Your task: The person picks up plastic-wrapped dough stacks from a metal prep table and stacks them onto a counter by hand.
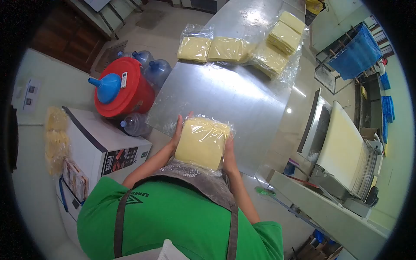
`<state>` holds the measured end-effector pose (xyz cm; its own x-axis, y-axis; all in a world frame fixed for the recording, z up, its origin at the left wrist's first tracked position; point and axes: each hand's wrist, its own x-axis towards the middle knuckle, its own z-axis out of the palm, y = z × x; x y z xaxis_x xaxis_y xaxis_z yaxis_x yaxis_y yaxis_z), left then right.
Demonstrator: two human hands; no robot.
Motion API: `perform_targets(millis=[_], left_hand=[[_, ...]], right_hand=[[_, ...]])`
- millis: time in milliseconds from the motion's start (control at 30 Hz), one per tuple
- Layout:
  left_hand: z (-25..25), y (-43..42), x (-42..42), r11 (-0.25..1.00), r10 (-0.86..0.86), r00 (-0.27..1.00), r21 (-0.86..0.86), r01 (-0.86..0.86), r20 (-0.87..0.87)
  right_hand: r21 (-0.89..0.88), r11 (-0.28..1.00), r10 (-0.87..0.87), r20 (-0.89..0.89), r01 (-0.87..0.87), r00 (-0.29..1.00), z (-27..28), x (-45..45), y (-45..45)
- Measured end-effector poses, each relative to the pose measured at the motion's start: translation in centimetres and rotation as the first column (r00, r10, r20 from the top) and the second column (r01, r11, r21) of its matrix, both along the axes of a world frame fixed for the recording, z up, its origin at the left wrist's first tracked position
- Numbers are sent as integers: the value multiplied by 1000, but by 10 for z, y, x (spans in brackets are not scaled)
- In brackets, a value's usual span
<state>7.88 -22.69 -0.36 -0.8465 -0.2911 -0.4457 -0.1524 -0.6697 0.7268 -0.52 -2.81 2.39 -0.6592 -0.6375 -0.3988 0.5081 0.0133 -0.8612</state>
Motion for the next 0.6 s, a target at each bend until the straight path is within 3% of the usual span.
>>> perform_targets(millis=[67, 133, 300, 367, 433, 533, 600], left_hand=[[7, 4, -2, 999, 10, 999, 50, -7, -51], [17, 7, -1, 990, 12, 998, 143, -3, -64], [-22, 0, -4, 985, 29, 999, 172, -21, -44], [-15, 3, -5, 974, 27, 999, 224, -17, -42], [-7, 7, -1, 906, 69, 998, 419, -60, -6], [3, 8, 10, 854, 129, 985, 492, -170, 117], [4, 9, 21, 843, 192, 974, 488, -225, 117]], right_hand=[[90, 996, 17, -42, -14, 999, 0, -7, -4], [127, 992, -11, 258, -23, 966, -24, -23, -9], [113, 993, -75, 299, 42, 951, -36, -44, -16], [99, 995, -59, 360, 25, 931, -43, -50, -16], [71, 998, -28, 424, -2, 905, -51, -52, -22], [79, 997, -31, 538, -14, 842, -54, -54, -32], [50, 995, 48, 483, -82, 874, -52, -50, -40]])
